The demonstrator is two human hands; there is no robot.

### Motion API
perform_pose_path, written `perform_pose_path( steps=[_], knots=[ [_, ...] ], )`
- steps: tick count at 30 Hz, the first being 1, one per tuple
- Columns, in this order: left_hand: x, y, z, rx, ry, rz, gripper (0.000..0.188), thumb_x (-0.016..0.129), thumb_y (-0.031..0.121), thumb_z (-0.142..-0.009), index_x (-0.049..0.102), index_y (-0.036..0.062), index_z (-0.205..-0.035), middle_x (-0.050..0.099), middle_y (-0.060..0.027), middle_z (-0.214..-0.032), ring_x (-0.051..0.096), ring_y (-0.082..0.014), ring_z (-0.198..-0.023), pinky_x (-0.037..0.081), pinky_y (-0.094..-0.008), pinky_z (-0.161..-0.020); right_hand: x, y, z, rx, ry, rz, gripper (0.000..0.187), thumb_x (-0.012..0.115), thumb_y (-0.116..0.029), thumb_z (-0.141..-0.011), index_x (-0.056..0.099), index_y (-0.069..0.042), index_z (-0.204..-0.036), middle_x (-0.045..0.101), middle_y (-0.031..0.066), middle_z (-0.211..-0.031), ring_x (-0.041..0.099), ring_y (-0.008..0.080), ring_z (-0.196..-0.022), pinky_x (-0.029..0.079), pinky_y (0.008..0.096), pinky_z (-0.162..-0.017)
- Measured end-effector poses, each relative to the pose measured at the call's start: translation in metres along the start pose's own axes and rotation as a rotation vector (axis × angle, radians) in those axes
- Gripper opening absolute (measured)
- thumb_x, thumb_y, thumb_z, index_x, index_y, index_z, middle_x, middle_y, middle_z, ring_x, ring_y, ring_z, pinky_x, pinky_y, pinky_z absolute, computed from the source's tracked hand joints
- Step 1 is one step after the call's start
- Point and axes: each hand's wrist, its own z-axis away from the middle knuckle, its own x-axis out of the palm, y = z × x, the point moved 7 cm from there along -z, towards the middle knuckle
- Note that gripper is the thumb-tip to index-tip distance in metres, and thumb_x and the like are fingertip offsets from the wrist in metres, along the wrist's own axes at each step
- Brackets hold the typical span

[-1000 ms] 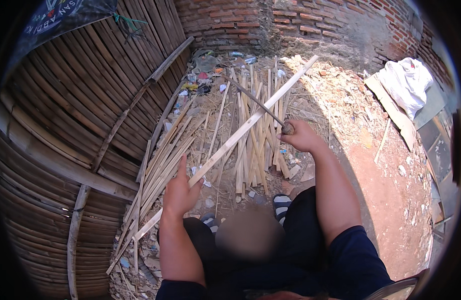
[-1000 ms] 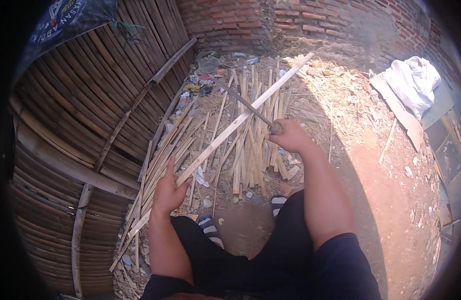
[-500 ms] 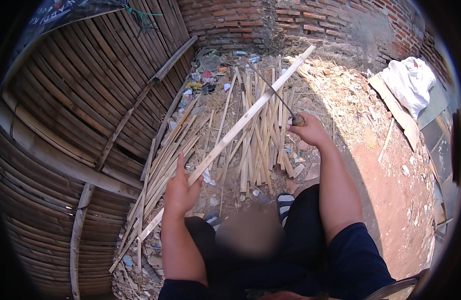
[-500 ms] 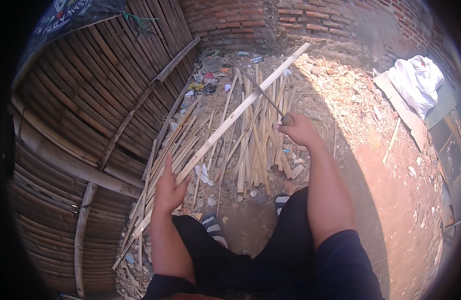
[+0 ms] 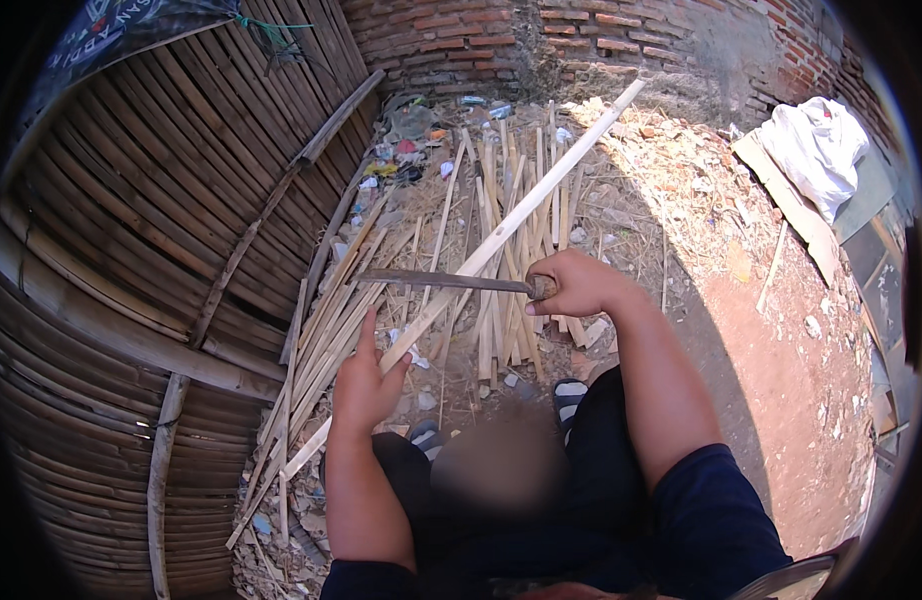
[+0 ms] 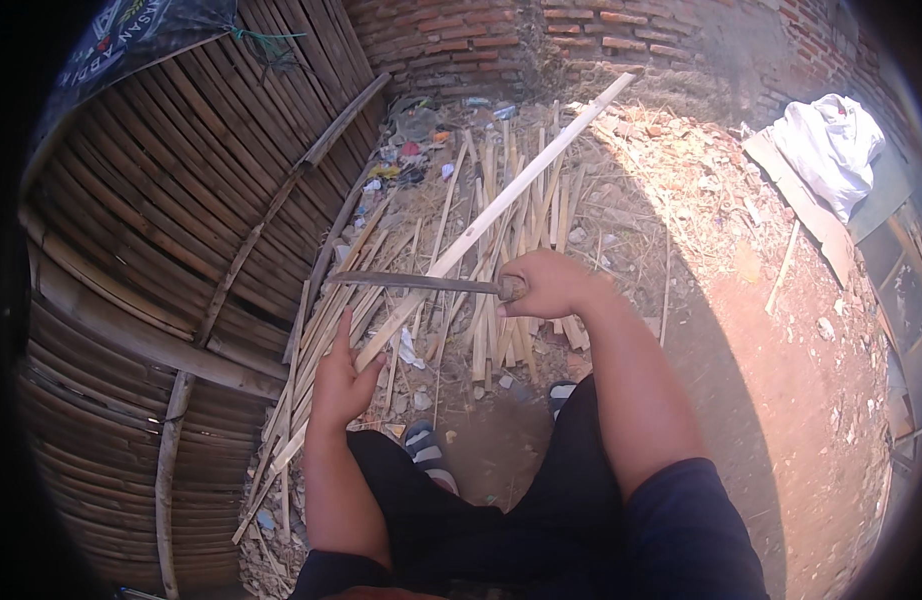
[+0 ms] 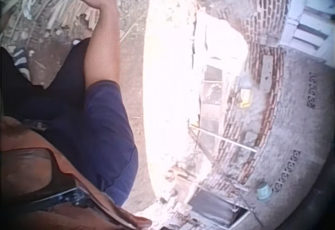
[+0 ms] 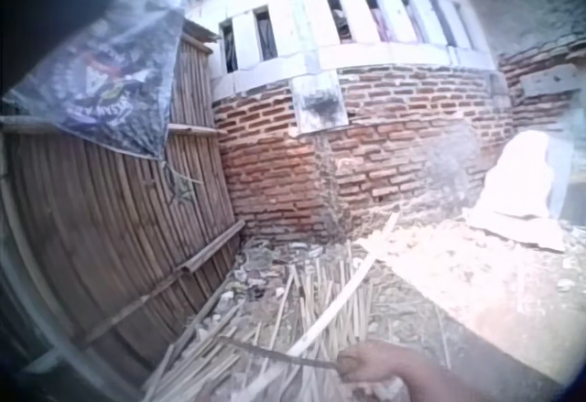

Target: The person shaves a long thin strip of wood using a blade, holding the wood in one hand and drawing the blade toward them to remove thin shavings.

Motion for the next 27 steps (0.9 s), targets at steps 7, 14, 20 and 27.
perform_pose_path(
  steps=[7,14,20,27],
  knots=[
    [-0.006,0.019,-0.005,0.024,0.002,-0.061,0.092,0.080,0.021,-0.093,0.032,0.0073,-0.170,0.071,-0.0180,-0.074,0.068,-0.0285,-0.060,0.052,-0.0370,-0.062,-0.050,0.112,0.039,0.484,0.537,-0.241,0.059,0.084,-0.041,-0.087,0.073,-0.002,-0.129,0.075,0.0256,-0.121,0.071,0.0420,-0.115,0.055,0.0478,-0.100],
    [0.003,0.020,-0.006,0.027,0.006,0.002,0.092,0.080,0.021,-0.093,0.031,0.0065,-0.169,0.072,-0.0197,-0.076,0.070,-0.0318,-0.063,0.053,-0.0384,-0.064,-0.020,0.033,0.018,0.167,0.161,-0.013,0.051,0.084,-0.039,-0.086,0.075,-0.003,-0.120,0.075,0.0254,-0.109,0.072,0.0427,-0.108,0.056,0.0500,-0.094],
    [-0.010,0.022,-0.002,-0.110,-0.039,-0.025,0.091,0.079,0.027,-0.093,0.032,0.0101,-0.170,0.076,-0.0210,-0.087,0.075,-0.0431,-0.080,0.056,-0.0489,-0.072,0.002,0.010,0.001,-0.043,0.087,0.000,0.041,0.087,-0.040,-0.084,0.074,-0.006,-0.101,0.073,0.0186,-0.090,0.071,0.0362,-0.087,0.054,0.0459,-0.079],
    [-0.015,0.022,-0.005,-0.048,0.007,-0.052,0.091,0.078,0.025,-0.094,0.031,0.0076,-0.170,0.073,-0.0189,-0.079,0.073,-0.0389,-0.072,0.055,-0.0450,-0.067,-0.033,0.107,0.018,0.378,0.410,-0.243,0.049,0.085,-0.040,-0.086,0.074,-0.003,-0.116,0.075,0.0249,-0.113,0.072,0.0406,-0.106,0.055,0.0475,-0.095]
  ],
)
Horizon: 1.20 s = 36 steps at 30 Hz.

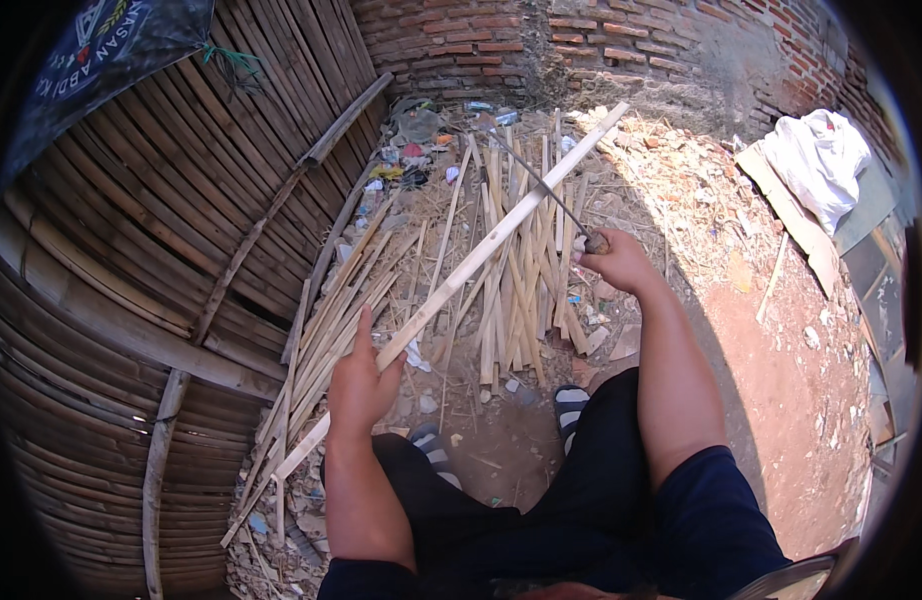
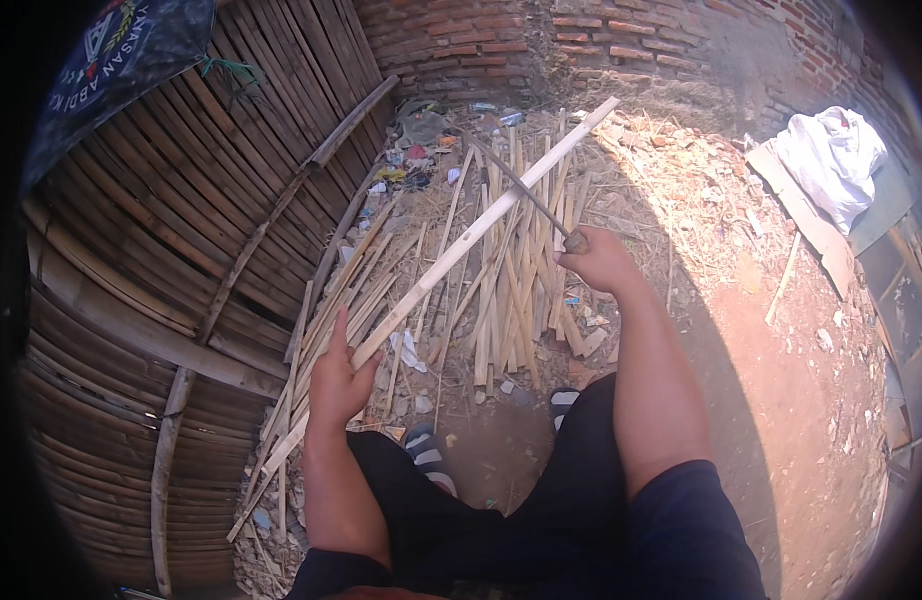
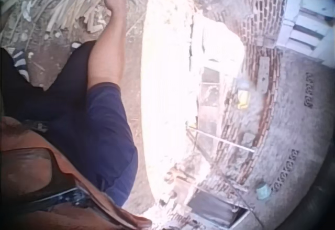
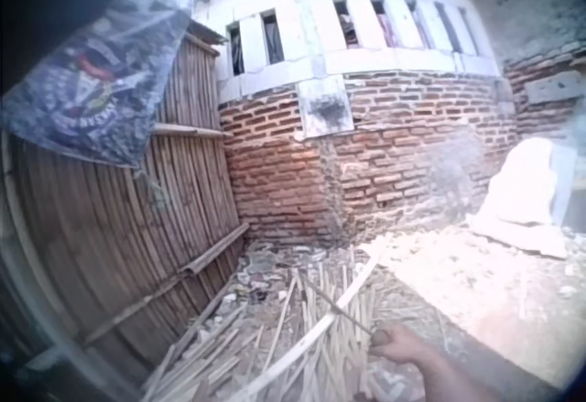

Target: The person shaves a long thin strip of wood using a blade, holding the wood in one hand and drawing the blade toward them to remove thin shavings.

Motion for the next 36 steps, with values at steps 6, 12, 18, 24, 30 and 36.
perform_pose_path(
  steps=[6,12,18,24,30,36],
  knots=[
    [0.008,0.001,-0.002,-0.006,0.001,0.029,0.090,0.078,0.028,-0.095,0.031,0.0081,-0.170,0.075,-0.0217,-0.084,0.075,-0.0424,-0.078,0.056,-0.0475,-0.070,0.026,-0.048,0.027,-0.229,-0.186,0.195,0.052,0.084,-0.043,-0.086,0.075,-0.004,-0.120,0.075,0.0248,-0.112,0.072,0.0424,-0.109,0.056,0.0501,-0.094],
    [0.014,-0.014,0.000,0.061,0.065,0.063,0.089,0.078,0.025,-0.094,0.033,0.0063,-0.169,0.073,-0.0208,-0.080,0.074,-0.0397,-0.074,0.055,-0.0455,-0.068,0.063,-0.105,0.050,-0.426,-0.392,0.318,0.049,0.085,-0.044,-0.085,0.075,-0.006,-0.115,0.075,0.0226,-0.100,0.072,0.0433,-0.101,0.056,0.0516,-0.090],
    [0.000,0.002,-0.001,0.011,0.020,0.012,0.090,0.079,0.024,-0.093,0.034,0.0065,-0.169,0.071,-0.0192,-0.075,0.072,-0.0379,-0.069,0.054,-0.0447,-0.065,0.012,-0.002,-0.002,-0.018,-0.050,-0.051,0.050,0.085,-0.041,-0.086,0.075,-0.004,-0.119,0.076,0.0224,-0.106,0.074,0.0396,-0.103,0.056,0.0485,-0.092],
    [0.006,-0.010,0.000,0.005,0.019,-0.052,0.093,0.080,0.030,-0.093,0.031,0.0112,-0.170,0.074,-0.0202,-0.081,0.073,-0.0430,-0.075,0.055,-0.0500,-0.067,0.008,-0.029,0.018,0.030,-0.139,0.041,0.057,0.085,-0.040,-0.087,0.073,-0.001,-0.127,0.075,0.0278,-0.117,0.074,0.0382,-0.113,0.056,0.0458,-0.099],
    [0.009,-0.001,-0.001,-0.006,0.002,0.020,0.090,0.080,0.027,-0.093,0.035,0.0082,-0.168,0.072,-0.0189,-0.078,0.072,-0.0391,-0.071,0.054,-0.0462,-0.067,0.055,-0.088,0.046,-0.334,-0.412,0.289,0.055,0.085,-0.044,-0.085,0.074,-0.005,-0.123,0.075,0.0241,-0.111,0.071,0.0431,-0.107,0.055,0.0493,-0.096],
    [0.005,-0.006,0.001,0.062,0.071,0.052,0.091,0.081,0.022,-0.092,0.034,0.0074,-0.169,0.068,-0.0181,-0.072,0.068,-0.0333,-0.062,0.053,-0.0416,-0.064,0.034,-0.047,0.018,-0.215,-0.300,0.140,0.056,0.086,-0.041,-0.085,0.073,-0.003,-0.125,0.075,0.0243,-0.117,0.071,0.0407,-0.111,0.055,0.0479,-0.097]
  ],
)
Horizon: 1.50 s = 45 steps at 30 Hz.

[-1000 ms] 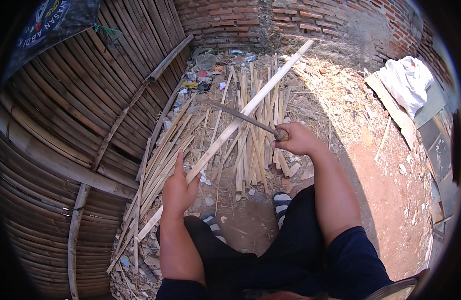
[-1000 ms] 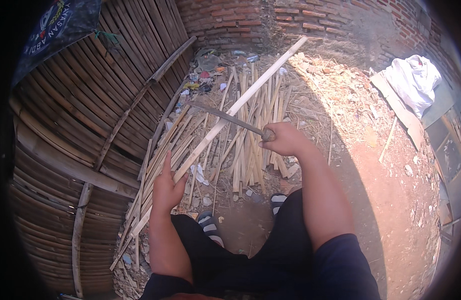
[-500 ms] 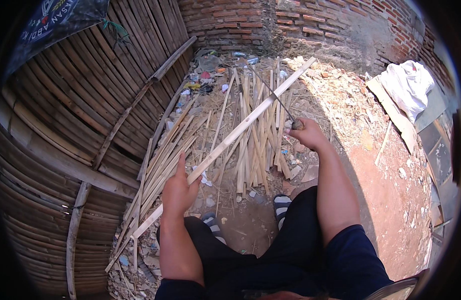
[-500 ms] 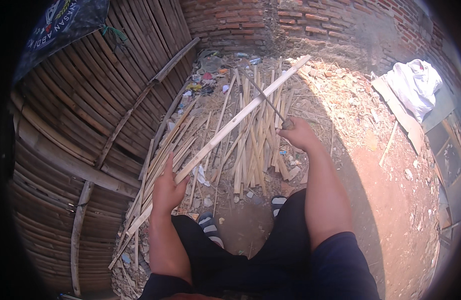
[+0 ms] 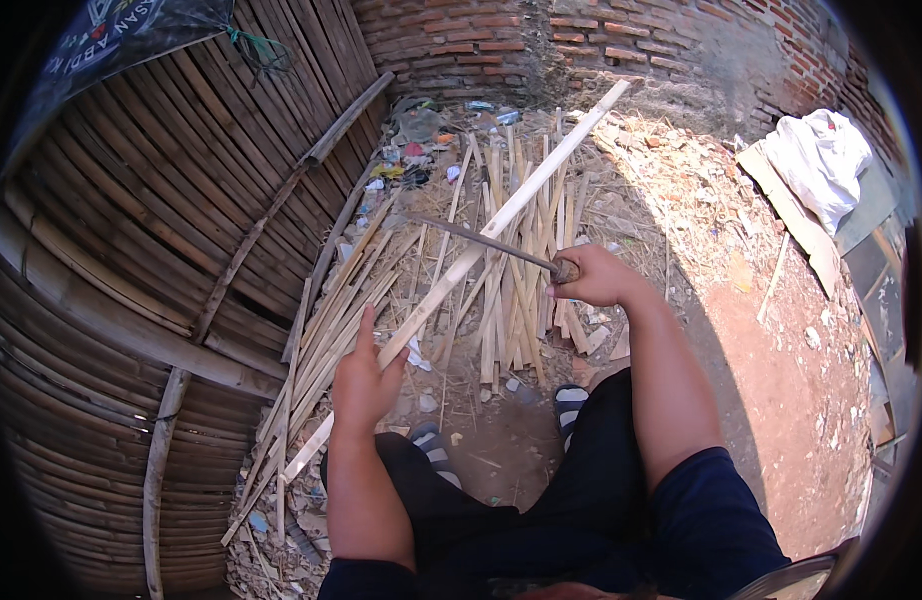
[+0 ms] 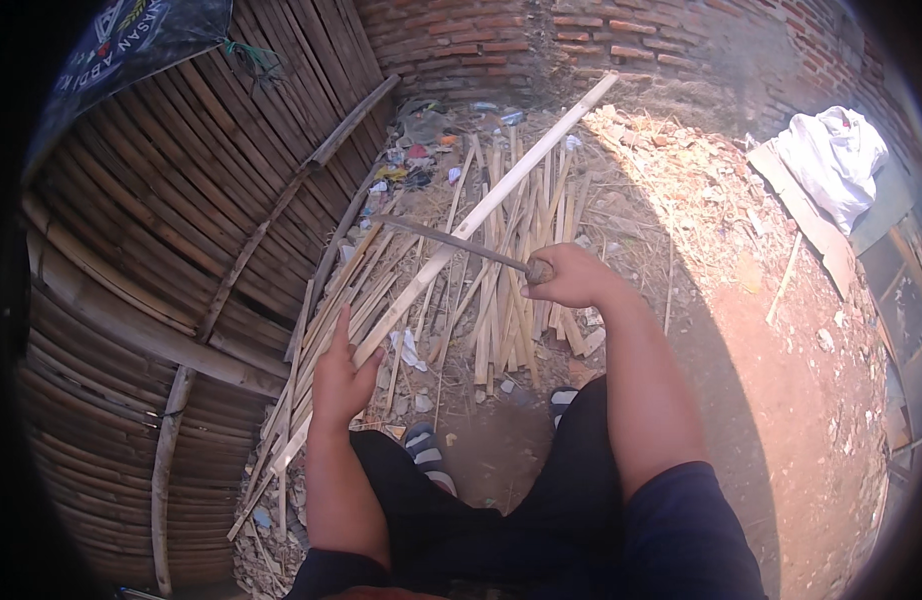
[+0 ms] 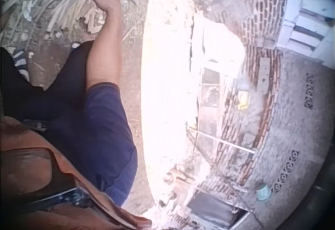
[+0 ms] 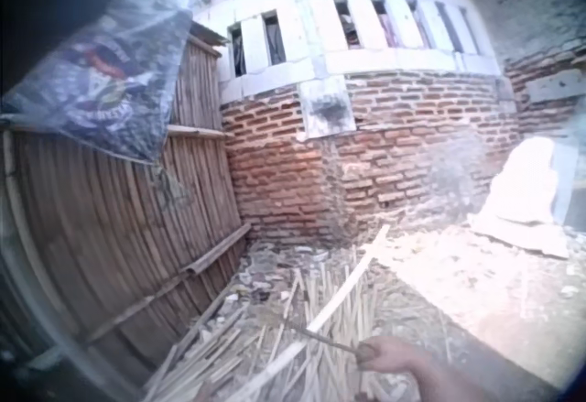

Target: The person shaves a long thin strip of wood using a blade, holding the wood in one hand and drawing the blade toward them to remove thin shavings.

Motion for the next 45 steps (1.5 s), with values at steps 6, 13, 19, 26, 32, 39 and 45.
perform_pose_path(
  steps=[6,13,19,26,32,39,45],
  knots=[
    [0.002,-0.002,-0.002,-0.024,-0.029,-0.102,0.092,0.081,0.024,-0.092,0.033,0.0075,-0.169,0.070,-0.0191,-0.074,0.070,-0.0377,-0.067,0.054,-0.0452,-0.067,-0.027,0.046,0.006,0.214,0.224,-0.113,0.062,0.085,-0.041,-0.086,0.072,-0.001,-0.131,0.074,0.0271,-0.124,0.071,0.0409,-0.117,0.054,0.0466,-0.102],
    [0.011,-0.003,-0.003,-0.026,-0.052,-0.033,0.092,0.081,0.024,-0.092,0.032,0.0063,-0.169,0.069,-0.0188,-0.073,0.071,-0.0376,-0.068,0.054,-0.0442,-0.067,0.024,-0.037,0.009,-0.079,-0.141,0.159,0.060,0.085,-0.043,-0.085,0.073,-0.007,-0.132,0.075,0.0249,-0.115,0.070,0.0438,-0.114,0.055,0.0499,-0.098],
    [0.002,-0.011,0.002,-0.012,0.007,-0.025,0.092,0.081,0.023,-0.092,0.033,0.0062,-0.169,0.068,-0.0179,-0.072,0.070,-0.0352,-0.066,0.053,-0.0421,-0.066,0.011,-0.017,-0.004,-0.066,-0.034,0.041,0.058,0.086,-0.042,-0.084,0.074,-0.006,-0.128,0.076,0.0238,-0.112,0.072,0.0413,-0.109,0.056,0.0487,-0.095],
    [0.002,-0.001,-0.002,-0.026,-0.033,-0.083,0.092,0.080,0.023,-0.093,0.032,0.0056,-0.169,0.062,-0.0147,-0.066,0.063,-0.0345,-0.060,0.051,-0.0423,-0.064,-0.024,0.026,0.012,0.246,0.155,-0.090,0.058,0.085,-0.042,-0.086,0.074,-0.002,-0.126,0.075,0.0256,-0.118,0.072,0.0392,-0.114,0.055,0.0480,-0.098],
    [0.007,0.002,-0.002,-0.076,-0.077,-0.034,0.090,0.080,0.020,-0.094,0.033,0.0053,-0.169,0.068,-0.0180,-0.073,0.067,-0.0329,-0.064,0.052,-0.0404,-0.066,0.013,-0.040,0.011,-0.077,-0.068,0.164,0.051,0.085,-0.039,-0.085,0.075,-0.006,-0.123,0.075,0.0253,-0.108,0.071,0.0445,-0.107,0.056,0.0514,-0.095],
    [0.004,-0.004,-0.002,-0.014,-0.042,0.087,0.088,0.079,0.018,-0.094,0.035,0.0059,-0.168,0.072,-0.0189,-0.076,0.070,-0.0301,-0.066,0.055,-0.0383,-0.068,0.000,0.014,-0.007,-0.021,0.085,-0.059,0.051,0.086,-0.039,-0.085,0.075,-0.004,-0.121,0.077,0.0194,-0.101,0.073,0.0378,-0.095,0.056,0.0478,-0.087],
    [0.010,-0.003,-0.004,-0.042,-0.082,-0.026,0.086,0.077,0.018,-0.095,0.034,0.0057,-0.168,0.072,-0.0173,-0.075,0.068,-0.0277,-0.063,0.053,-0.0368,-0.065,-0.018,0.041,0.001,0.142,0.212,-0.127,0.061,0.086,-0.042,-0.086,0.072,-0.001,-0.129,0.077,0.0242,-0.112,0.073,0.0398,-0.108,0.056,0.0476,-0.093]
  ],
)
